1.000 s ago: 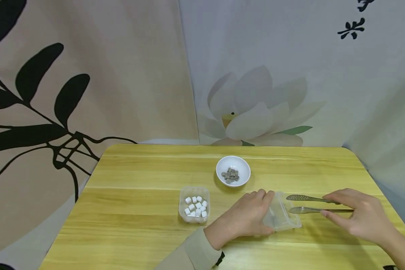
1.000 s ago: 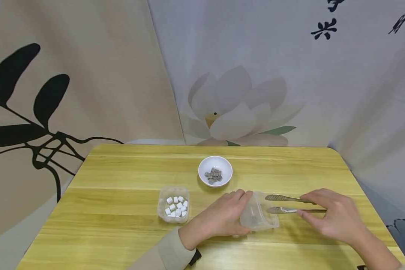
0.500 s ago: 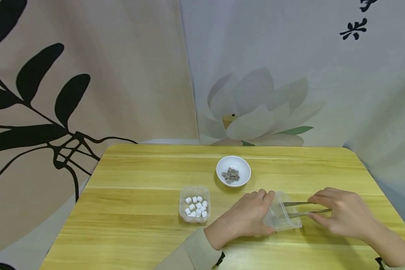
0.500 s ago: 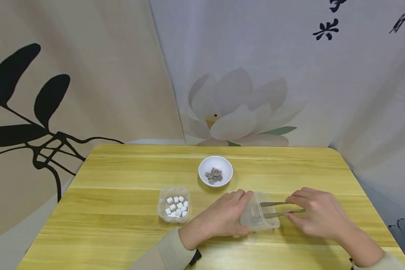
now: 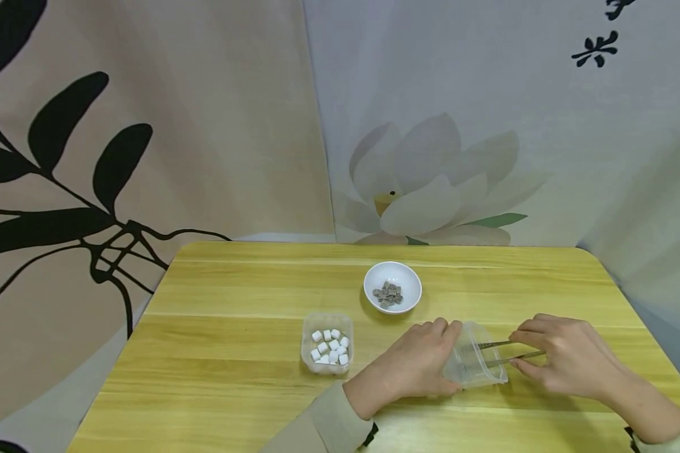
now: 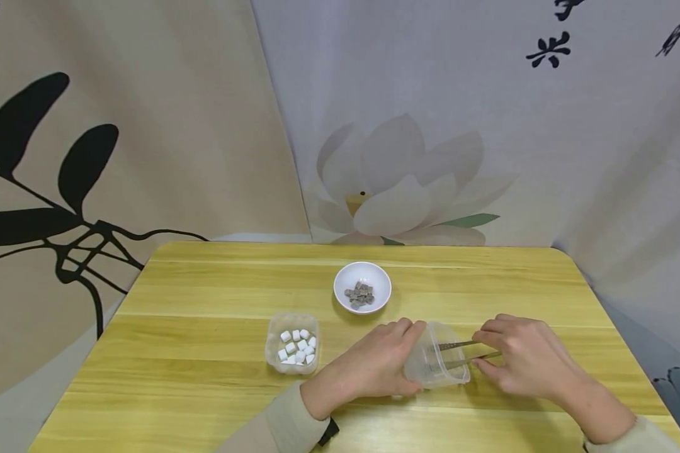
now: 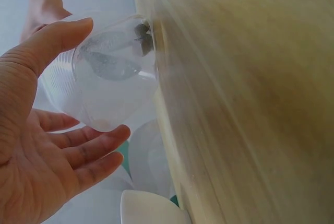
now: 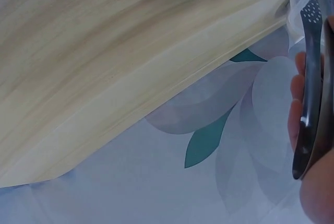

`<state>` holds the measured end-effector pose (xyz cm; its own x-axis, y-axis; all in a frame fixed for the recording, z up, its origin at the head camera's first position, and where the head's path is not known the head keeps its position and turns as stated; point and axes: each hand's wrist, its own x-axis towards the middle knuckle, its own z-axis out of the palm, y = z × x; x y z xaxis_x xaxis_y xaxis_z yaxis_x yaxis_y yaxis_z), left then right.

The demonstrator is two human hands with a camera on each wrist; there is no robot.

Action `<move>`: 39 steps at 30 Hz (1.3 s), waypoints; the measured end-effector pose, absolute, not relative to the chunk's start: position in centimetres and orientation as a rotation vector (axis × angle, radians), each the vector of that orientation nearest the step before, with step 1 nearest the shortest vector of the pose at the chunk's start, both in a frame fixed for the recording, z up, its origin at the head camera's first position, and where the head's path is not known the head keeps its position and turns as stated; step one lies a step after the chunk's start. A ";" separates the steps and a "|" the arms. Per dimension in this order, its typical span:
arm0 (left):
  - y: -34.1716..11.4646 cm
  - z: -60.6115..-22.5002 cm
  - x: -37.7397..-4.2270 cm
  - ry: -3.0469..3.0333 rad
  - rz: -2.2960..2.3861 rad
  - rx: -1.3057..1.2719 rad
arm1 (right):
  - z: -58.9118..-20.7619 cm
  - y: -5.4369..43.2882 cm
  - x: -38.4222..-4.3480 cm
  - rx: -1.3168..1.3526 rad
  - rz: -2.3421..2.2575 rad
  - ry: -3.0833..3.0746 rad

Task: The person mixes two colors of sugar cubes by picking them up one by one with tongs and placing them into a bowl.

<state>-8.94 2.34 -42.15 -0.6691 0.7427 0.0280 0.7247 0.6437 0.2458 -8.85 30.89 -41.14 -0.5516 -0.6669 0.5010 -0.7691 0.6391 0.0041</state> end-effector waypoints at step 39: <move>2.3 -42.0 -9.0 2.776 0.362 1.249 | -39.6 30.3 -9.7 1.249 0.227 -2.461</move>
<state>-8.97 2.34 -42.00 -0.6658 0.7456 0.0275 0.7277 0.6408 0.2446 -9.69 30.31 -39.59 -0.5385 -0.7444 0.3947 -0.8041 0.5940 0.0233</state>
